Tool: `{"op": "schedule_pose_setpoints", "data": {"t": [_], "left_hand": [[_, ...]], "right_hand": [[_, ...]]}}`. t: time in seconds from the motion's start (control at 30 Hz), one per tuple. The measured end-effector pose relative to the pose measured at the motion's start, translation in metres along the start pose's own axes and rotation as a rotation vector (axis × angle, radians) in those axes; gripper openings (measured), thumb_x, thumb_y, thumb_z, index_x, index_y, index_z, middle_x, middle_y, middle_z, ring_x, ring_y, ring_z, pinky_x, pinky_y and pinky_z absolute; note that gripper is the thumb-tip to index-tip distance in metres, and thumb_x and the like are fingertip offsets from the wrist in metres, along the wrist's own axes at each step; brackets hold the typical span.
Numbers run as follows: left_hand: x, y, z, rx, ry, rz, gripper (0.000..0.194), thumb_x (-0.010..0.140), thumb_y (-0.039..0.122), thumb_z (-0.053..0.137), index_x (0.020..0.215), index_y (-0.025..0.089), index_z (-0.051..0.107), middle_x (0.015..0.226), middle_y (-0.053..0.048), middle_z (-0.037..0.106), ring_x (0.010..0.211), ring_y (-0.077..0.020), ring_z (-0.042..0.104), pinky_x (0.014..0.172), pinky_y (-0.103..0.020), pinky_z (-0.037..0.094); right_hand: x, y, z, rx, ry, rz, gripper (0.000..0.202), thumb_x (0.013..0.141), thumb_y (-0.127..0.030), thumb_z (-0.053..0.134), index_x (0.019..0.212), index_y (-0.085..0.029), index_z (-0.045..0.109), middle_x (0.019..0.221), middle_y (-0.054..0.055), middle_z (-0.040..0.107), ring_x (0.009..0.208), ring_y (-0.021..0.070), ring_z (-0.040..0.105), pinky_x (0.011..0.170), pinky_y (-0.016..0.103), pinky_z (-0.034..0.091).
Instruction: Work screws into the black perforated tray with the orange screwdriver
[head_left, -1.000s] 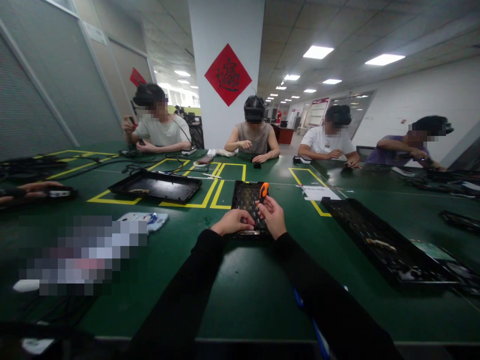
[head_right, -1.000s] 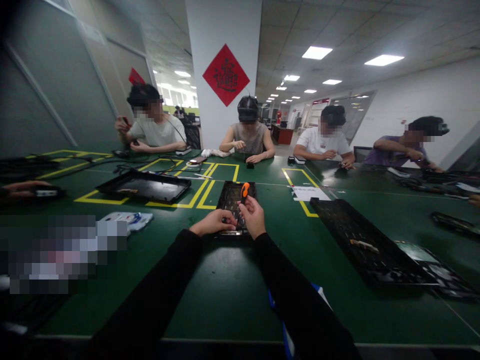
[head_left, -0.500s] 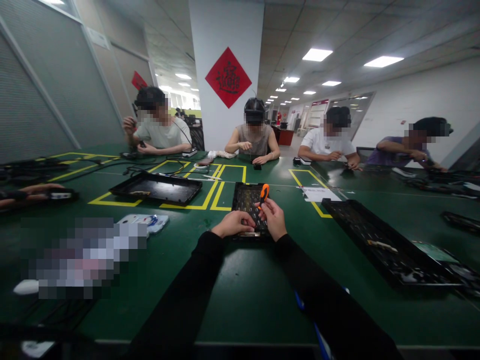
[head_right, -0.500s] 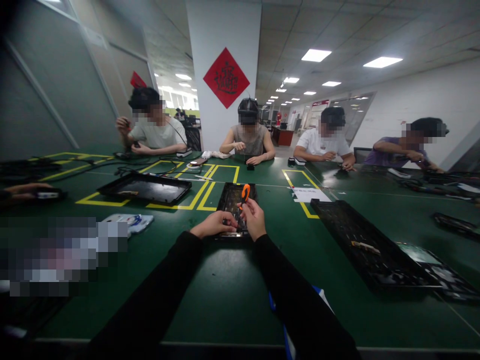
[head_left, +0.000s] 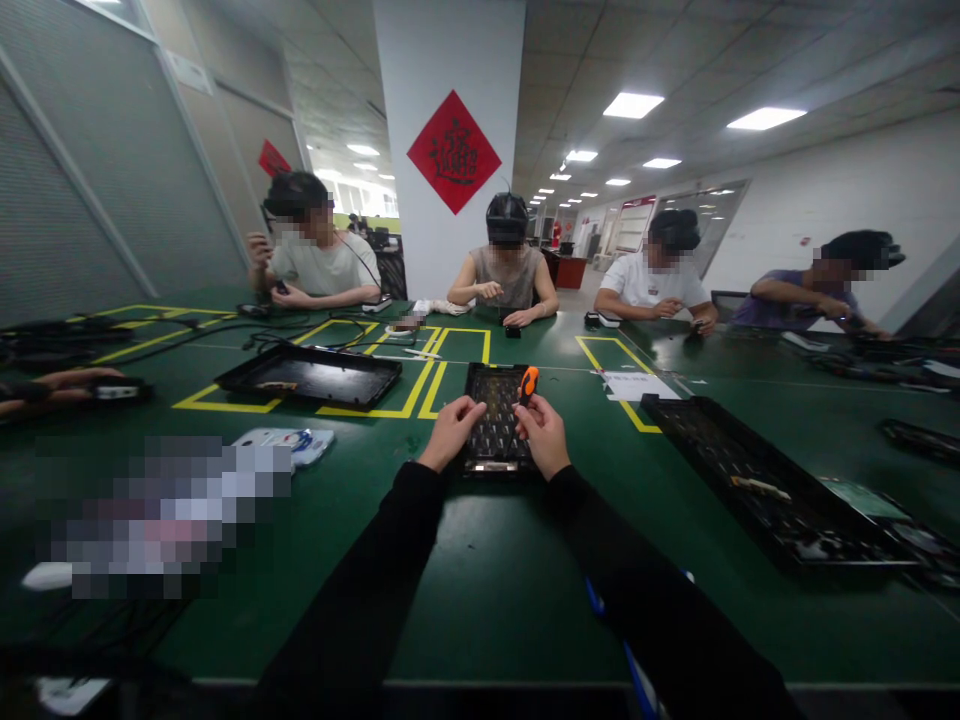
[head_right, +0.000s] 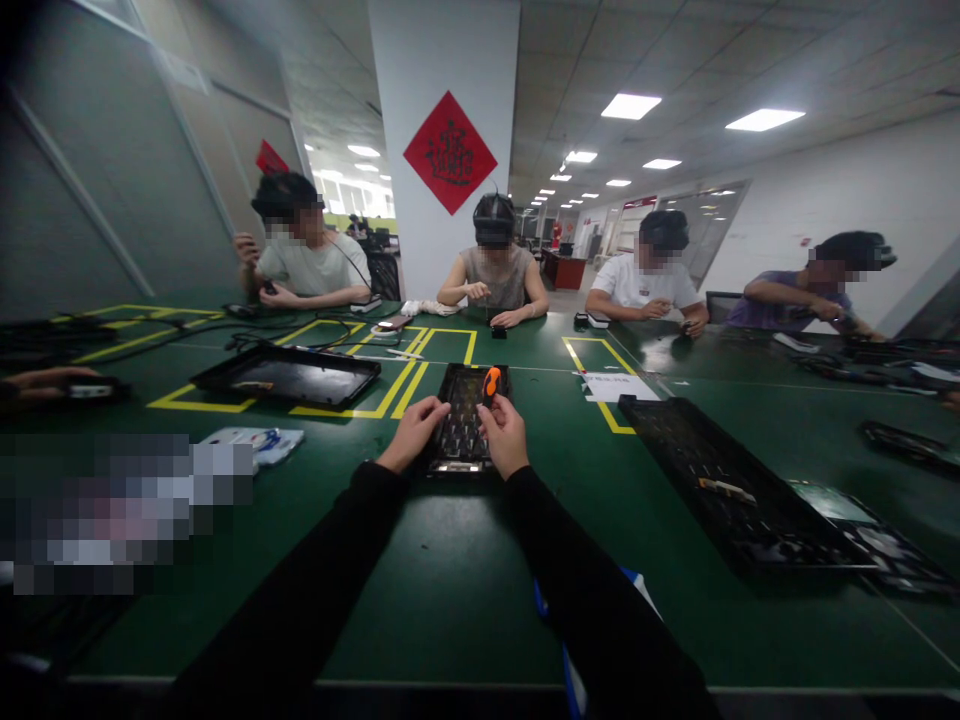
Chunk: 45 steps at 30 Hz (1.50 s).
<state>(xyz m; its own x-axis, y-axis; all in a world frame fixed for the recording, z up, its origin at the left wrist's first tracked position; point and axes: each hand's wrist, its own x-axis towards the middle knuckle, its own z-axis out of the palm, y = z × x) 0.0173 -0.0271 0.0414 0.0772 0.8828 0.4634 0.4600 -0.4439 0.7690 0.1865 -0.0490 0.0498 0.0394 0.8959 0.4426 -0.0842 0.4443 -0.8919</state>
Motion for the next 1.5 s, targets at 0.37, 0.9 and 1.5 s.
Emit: {"op": "schedule_pose_setpoints", "data": {"t": [0.37,0.9,1.5], "left_hand": [[0.008,-0.04,0.007,0.157,0.185,-0.209,0.04,0.074,0.043,0.042,0.048,0.018,0.025,0.047,0.004,0.028,0.05,-0.0089,0.03,0.049,-0.022,0.022],[0.001,-0.041,0.003,0.292,0.068,-0.238,0.038,0.076,0.044,0.039,0.049,0.017,0.032,0.049,0.003,0.037,0.051,-0.0101,0.036,0.05,-0.022,0.021],[0.0,-0.043,0.004,0.26,0.085,-0.233,0.039,0.076,0.047,0.038,0.05,0.017,0.032,0.049,0.004,0.037,0.052,-0.0094,0.036,0.049,-0.022,0.02]], "right_hand": [[-0.001,-0.005,0.002,-0.024,-0.006,0.001,0.043,0.072,-0.037,0.056,0.11,-0.018,0.054,0.075,0.0,0.056,0.049,0.0062,0.044,0.044,0.02,0.039],[-0.002,-0.004,0.001,0.051,-0.043,-0.003,0.035,0.076,-0.033,0.051,0.109,-0.019,0.05,0.092,0.006,0.062,0.049,0.006,0.046,0.043,0.02,0.037],[-0.003,-0.004,0.002,0.076,-0.037,-0.054,0.033,0.078,-0.032,0.05,0.109,-0.019,0.048,0.091,0.005,0.06,0.05,0.0066,0.047,0.045,0.021,0.037]]}}
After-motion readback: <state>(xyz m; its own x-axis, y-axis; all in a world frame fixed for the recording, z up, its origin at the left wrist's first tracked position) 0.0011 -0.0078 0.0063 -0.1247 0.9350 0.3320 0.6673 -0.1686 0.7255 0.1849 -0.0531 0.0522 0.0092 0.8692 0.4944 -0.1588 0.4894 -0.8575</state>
